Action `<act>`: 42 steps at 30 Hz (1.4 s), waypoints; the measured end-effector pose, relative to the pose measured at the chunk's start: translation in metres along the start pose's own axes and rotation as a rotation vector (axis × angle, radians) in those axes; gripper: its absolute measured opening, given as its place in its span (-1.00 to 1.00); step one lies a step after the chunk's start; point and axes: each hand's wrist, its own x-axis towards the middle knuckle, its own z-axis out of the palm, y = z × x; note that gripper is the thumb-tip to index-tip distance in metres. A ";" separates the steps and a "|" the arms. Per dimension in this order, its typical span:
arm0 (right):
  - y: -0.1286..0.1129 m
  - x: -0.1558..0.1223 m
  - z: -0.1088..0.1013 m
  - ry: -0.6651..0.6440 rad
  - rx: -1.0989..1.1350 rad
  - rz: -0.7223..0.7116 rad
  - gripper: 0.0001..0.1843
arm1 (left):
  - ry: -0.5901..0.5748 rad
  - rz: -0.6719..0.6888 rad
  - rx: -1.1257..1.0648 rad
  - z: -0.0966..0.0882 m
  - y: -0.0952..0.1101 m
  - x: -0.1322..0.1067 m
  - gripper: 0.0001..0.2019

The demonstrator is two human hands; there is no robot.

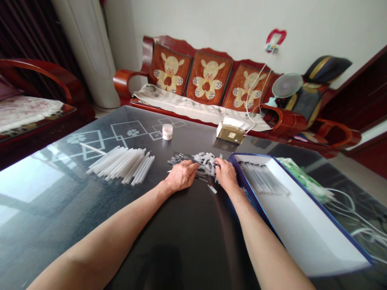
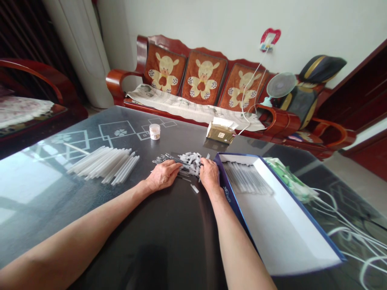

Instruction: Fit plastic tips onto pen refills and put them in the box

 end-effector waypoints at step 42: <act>-0.067 -0.041 -0.013 0.073 0.938 0.404 -0.81 | -0.101 0.111 0.002 -0.005 0.007 0.000 -0.68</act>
